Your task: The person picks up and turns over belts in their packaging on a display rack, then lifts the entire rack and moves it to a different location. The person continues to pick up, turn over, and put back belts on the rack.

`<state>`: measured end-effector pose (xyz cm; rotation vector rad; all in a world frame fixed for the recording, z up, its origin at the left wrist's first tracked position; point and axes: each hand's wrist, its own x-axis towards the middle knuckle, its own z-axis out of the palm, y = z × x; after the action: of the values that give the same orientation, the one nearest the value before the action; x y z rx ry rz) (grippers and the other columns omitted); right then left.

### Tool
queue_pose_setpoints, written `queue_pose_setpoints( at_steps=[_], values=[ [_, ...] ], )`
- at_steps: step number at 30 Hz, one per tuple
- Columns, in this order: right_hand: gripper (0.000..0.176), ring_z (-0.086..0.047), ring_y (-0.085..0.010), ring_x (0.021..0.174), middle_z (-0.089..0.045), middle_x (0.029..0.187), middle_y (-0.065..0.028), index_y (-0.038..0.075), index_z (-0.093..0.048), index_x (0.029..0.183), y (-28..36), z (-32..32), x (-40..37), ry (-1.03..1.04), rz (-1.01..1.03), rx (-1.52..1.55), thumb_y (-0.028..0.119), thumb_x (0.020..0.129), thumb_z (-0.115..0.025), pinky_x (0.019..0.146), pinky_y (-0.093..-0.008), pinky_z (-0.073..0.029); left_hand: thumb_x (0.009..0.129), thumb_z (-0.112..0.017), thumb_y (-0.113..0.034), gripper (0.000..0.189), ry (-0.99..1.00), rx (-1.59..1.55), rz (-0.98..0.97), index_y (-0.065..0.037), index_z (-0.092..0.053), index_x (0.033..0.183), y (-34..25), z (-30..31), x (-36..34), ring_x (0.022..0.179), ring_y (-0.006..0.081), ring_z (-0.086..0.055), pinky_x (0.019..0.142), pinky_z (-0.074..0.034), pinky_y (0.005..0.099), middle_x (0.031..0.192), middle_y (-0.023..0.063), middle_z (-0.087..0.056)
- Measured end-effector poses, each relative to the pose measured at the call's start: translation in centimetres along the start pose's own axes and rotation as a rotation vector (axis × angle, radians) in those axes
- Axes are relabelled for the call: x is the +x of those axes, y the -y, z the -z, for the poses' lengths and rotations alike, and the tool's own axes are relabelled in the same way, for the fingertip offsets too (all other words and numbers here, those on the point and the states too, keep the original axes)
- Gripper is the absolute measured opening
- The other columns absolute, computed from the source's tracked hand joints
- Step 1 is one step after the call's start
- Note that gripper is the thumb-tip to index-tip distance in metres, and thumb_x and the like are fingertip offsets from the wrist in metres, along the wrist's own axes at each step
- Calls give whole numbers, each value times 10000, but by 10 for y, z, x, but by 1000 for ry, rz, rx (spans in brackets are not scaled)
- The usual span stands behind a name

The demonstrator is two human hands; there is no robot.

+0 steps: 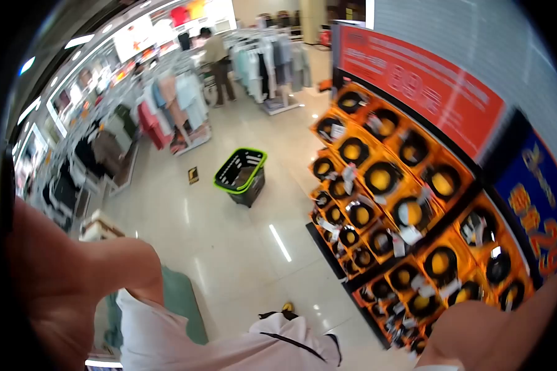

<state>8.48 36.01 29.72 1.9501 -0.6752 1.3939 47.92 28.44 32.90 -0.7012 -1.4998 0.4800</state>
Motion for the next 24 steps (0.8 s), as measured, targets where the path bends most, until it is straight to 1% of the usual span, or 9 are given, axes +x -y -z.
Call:
queue_pose_setpoints(
  at_steps=[3,6,10,16,20,22,24],
  values=[
    [495,-610,-382,1168,-633,1269,-221,11,-620,1309,-13,-65,15,-4,1,88,367,982,-518,1023,-506,-474,908,-680,-156,374,41,97,46,-6,-615,1245,9,45,-21,1205,380,-602,1036,-474,474,1302,229,-633],
    [496,-608,-382,1173,-631,1275,-221,12,-620,1310,-15,-124,35,-33,-27,129,371,985,-515,1026,-507,-473,912,-675,-162,377,55,116,91,-9,-611,1250,31,91,-40,1208,376,-600,1036,-473,475,1306,226,-630],
    [497,-606,-381,1180,-627,1283,-222,14,-619,1311,-31,-200,54,-55,22,240,376,989,-511,1030,-508,-473,916,-669,-170,381,98,241,20,-12,-606,1256,38,137,-53,1211,372,-597,1036,-471,476,1310,222,-626],
    [499,-601,-380,1190,-622,1295,-223,17,-617,1313,-78,-285,59,-139,-12,370,384,994,-505,1036,-508,-471,923,-659,-183,387,184,300,11,-17,-598,1266,81,149,-82,1215,366,-592,1036,-469,477,1317,216,-620],
    [500,-599,-380,1197,-618,1303,-223,19,-616,1314,-111,-319,59,-136,8,397,389,998,-501,1039,-509,-471,927,-653,-191,391,202,327,5,-20,-592,1273,109,149,-104,1218,361,-589,1036,-468,478,1321,213,-617],
    [501,-597,-379,1200,-617,1308,-223,20,-616,1315,-131,-331,58,-129,-12,424,392,1000,-499,1041,-509,-470,929,-649,-196,393,251,340,38,-22,-590,1276,127,147,-114,1220,359,-587,1036,-467,479,1324,211,-615],
    [502,-596,-379,1203,-615,1312,-224,21,-615,1315,-155,-342,53,-151,-23,417,394,1002,-497,1043,-510,-470,931,-646,-200,395,290,319,31,-23,-587,1280,150,141,-127,1221,357,-585,1036,-466,479,1326,209,-613]
  ],
)
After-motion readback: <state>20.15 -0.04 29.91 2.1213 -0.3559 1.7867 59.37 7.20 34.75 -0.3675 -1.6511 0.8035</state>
